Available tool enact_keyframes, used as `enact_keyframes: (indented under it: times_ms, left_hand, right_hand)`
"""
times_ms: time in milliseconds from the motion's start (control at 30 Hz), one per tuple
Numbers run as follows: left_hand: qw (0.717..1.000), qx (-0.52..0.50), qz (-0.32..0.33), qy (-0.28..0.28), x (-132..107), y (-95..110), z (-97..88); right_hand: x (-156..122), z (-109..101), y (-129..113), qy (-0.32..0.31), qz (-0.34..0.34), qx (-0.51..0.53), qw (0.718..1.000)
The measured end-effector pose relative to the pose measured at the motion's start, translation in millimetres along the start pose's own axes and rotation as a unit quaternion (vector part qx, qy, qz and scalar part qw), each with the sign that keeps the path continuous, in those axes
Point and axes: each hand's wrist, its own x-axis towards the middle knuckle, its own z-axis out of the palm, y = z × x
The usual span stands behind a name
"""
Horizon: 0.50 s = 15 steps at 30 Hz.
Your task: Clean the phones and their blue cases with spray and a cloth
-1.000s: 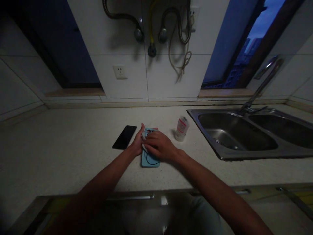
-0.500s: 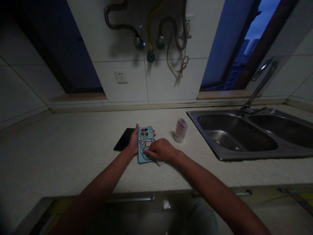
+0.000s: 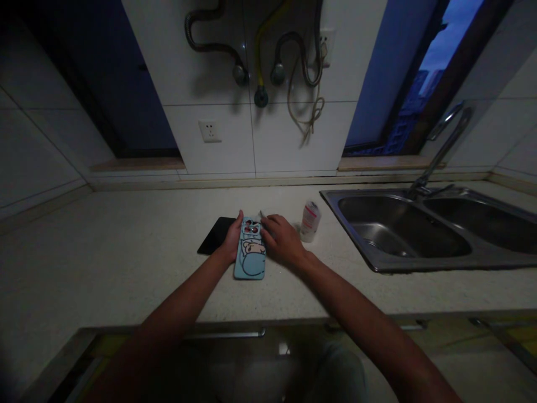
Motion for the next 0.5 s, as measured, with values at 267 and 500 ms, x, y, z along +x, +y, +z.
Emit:
enact_keyframes:
  times_ms: [267, 500]
  left_hand:
    - [0.996, 0.008, 0.069, 0.048, 6, 5, -6.9]
    - [0.991, 0.02, 0.106, 0.084, 6, 8, -6.9]
  right_hand:
    - [-1, -6, -14, -0.088, -0.077, 0.021, 0.993]
    - [-6, -5, -37, -0.201, -0.247, 0.144, 0.937]
